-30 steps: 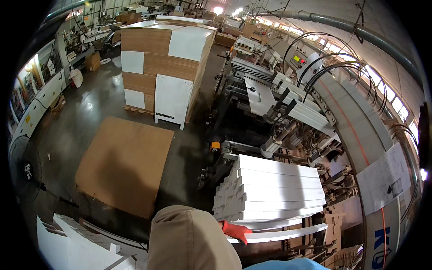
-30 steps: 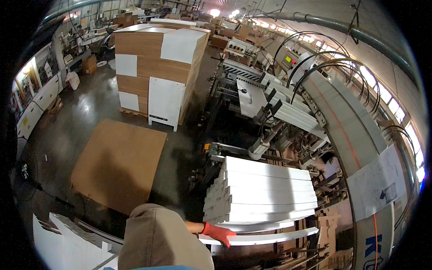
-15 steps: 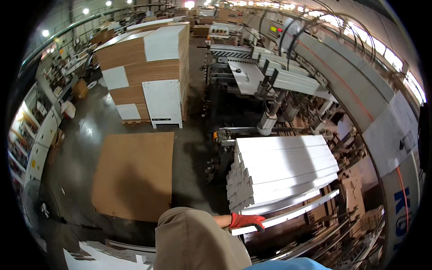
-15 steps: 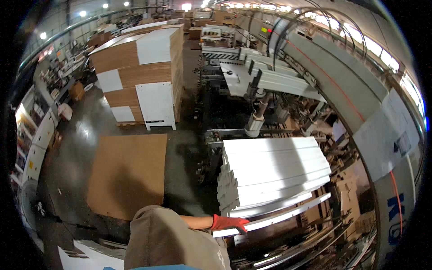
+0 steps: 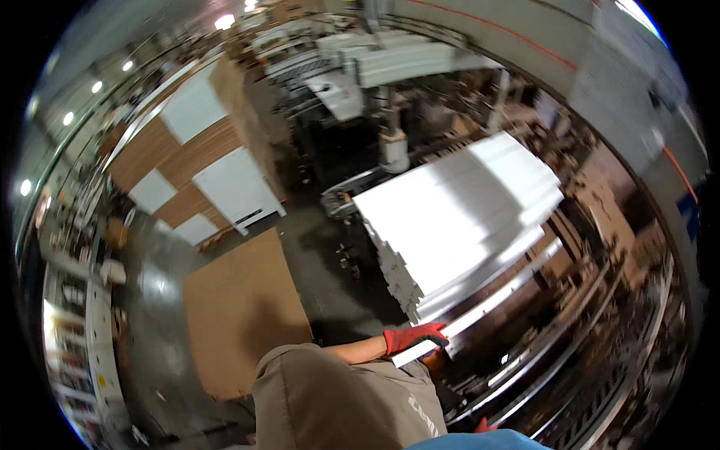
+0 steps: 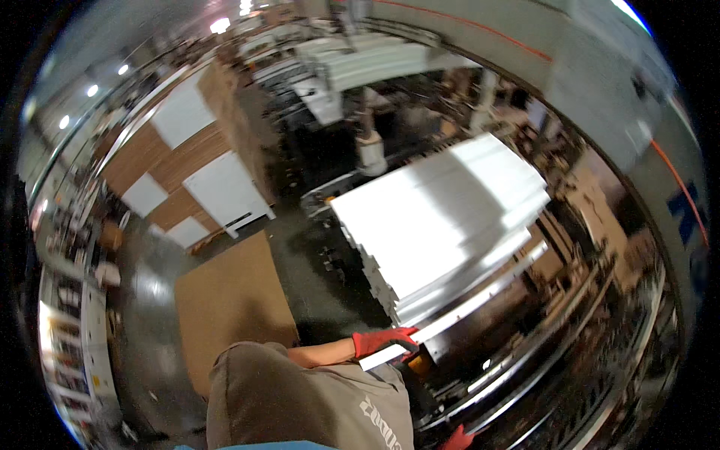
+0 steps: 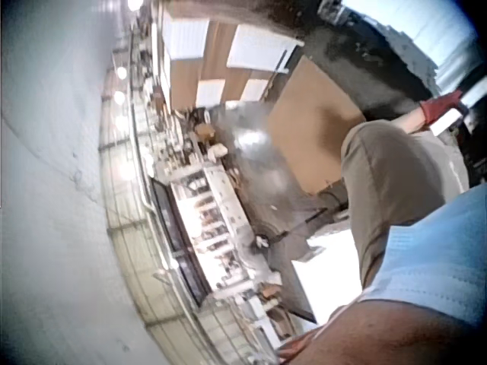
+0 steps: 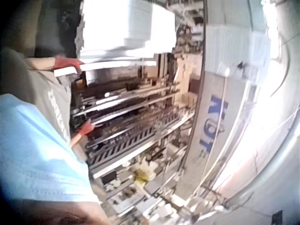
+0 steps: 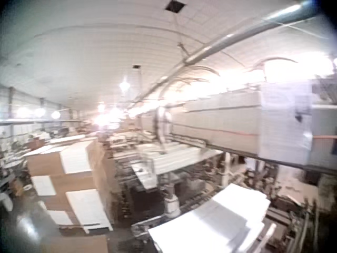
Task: The person picks up long white boards and feeds them into an industrial woodworking machine, then moves to a large stack of boards on a pallet to align and organize them.
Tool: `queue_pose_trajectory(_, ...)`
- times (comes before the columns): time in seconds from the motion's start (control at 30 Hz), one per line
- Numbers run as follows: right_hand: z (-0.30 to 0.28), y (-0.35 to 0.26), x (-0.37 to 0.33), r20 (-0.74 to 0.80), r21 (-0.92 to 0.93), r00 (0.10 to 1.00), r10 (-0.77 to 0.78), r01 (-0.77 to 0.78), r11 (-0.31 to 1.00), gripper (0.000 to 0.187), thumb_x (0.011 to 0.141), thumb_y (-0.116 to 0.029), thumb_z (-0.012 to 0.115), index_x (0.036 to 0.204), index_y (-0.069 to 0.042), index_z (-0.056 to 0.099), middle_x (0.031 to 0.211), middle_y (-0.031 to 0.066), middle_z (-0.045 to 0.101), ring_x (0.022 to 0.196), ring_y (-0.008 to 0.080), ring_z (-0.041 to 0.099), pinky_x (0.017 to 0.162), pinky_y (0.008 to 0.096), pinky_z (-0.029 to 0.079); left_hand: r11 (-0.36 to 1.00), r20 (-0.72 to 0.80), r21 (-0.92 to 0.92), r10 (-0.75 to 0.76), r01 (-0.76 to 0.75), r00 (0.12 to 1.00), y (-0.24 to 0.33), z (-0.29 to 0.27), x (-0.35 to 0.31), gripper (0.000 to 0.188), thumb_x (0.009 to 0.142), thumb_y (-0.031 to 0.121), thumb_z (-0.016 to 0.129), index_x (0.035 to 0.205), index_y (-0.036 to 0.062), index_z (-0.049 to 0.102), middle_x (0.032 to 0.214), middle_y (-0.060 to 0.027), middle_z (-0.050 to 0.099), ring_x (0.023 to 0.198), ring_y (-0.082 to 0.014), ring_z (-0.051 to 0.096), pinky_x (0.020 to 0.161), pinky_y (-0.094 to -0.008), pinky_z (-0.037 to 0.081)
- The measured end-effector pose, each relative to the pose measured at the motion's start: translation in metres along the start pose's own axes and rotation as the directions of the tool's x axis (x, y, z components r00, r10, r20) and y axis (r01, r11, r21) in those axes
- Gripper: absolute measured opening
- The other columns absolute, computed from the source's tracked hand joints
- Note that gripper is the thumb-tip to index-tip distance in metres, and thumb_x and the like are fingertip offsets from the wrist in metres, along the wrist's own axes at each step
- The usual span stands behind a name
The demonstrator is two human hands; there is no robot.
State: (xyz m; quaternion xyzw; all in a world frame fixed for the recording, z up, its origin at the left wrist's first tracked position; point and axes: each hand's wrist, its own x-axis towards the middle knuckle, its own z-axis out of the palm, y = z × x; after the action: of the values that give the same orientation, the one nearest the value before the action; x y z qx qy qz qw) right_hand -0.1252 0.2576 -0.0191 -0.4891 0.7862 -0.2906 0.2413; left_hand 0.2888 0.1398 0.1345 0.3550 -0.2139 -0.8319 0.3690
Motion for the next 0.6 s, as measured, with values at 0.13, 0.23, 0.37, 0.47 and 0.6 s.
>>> queue_pose_trajectory(0.13, 0.002, -0.037, 0.007, 0.057, 0.3, 0.986, 0.155, -0.165, 0.94, 0.05, 0.083, -0.009, 0.06, 0.13, 0.003, 0.053, 0.111, 0.0081, 0.065, 0.099, 0.0183, 0.059, 0.089, 0.0327, 0.045, 1.0, -0.029, -0.025, -0.013, 0.012, 0.999, -0.028, -0.028, 0.02, 0.045, 0.09, 0.023, 0.061, 0.13, 0.0067, 0.046, 0.074, 0.0, 0.056, 0.056, -0.0088, 0.055, 0.046, -0.023, 0.044)
queue_pose_trajectory(0.23, -0.006, -0.058, 0.0, 0.046, 0.262, 0.987, 0.152, -0.159, 0.952, 0.033, 0.087, -0.01, 0.055, 0.117, 0.004, 0.058, 0.103, 0.0116, 0.066, 0.092, 0.02, 0.06, 0.084, 0.0335, 0.046, 0.994, 0.005, -0.094, -0.051, 0.051, 0.999, -0.023, -0.024, 0.02, 0.051, 0.091, 0.024, 0.061, 0.136, 0.0063, 0.043, 0.073, 0.0001, 0.054, 0.054, -0.0093, 0.053, 0.045, -0.0226, 0.042)
queue_pose_trajectory(0.37, -0.006, -0.056, -0.012, -0.045, 0.188, 0.987, 0.156, -0.145, 0.972, 0.032, 0.087, -0.01, 0.057, 0.116, 0.003, 0.058, 0.101, 0.0143, 0.067, 0.089, 0.0254, 0.063, 0.083, 0.036, 0.047, 0.992, 0.031, -0.061, -0.111, 0.113, 0.993, -0.007, -0.008, 0.028, 0.057, 0.094, 0.022, 0.057, 0.144, 0.0045, 0.035, 0.076, 0.0011, 0.052, 0.056, -0.0093, 0.051, 0.047, -0.0216, 0.042)
queue_pose_trajectory(0.47, -0.013, -0.078, -0.011, -0.035, 0.16, 0.98, 0.196, -0.188, 0.969, 0.026, 0.087, -0.011, 0.059, 0.109, 0.004, 0.058, 0.092, 0.014, 0.068, 0.08, 0.0264, 0.065, 0.076, 0.0374, 0.049, 0.992, 0.104, -0.118, -0.042, 0.055, 0.994, -0.007, -0.009, 0.033, 0.062, 0.096, 0.019, 0.054, 0.146, -0.0042, 0.027, 0.082, -0.0003, 0.052, 0.064, -0.009, 0.049, 0.055, -0.0218, 0.043)
queue_pose_trajectory(0.6, -0.013, -0.084, -0.012, -0.064, 0.152, 0.975, 0.211, -0.199, 0.968, 0.023, 0.085, -0.012, 0.06, 0.103, 0.002, 0.058, 0.083, 0.0127, 0.065, 0.073, 0.0231, 0.06, 0.07, 0.0372, 0.047, 0.982, 0.036, -0.17, -0.075, 0.08, 0.997, -0.009, -0.01, 0.048, 0.046, 0.095, 0.016, 0.053, 0.137, 0.0033, 0.04, 0.074, -0.0019, 0.051, 0.062, -0.0116, 0.051, 0.052, -0.0246, 0.043)
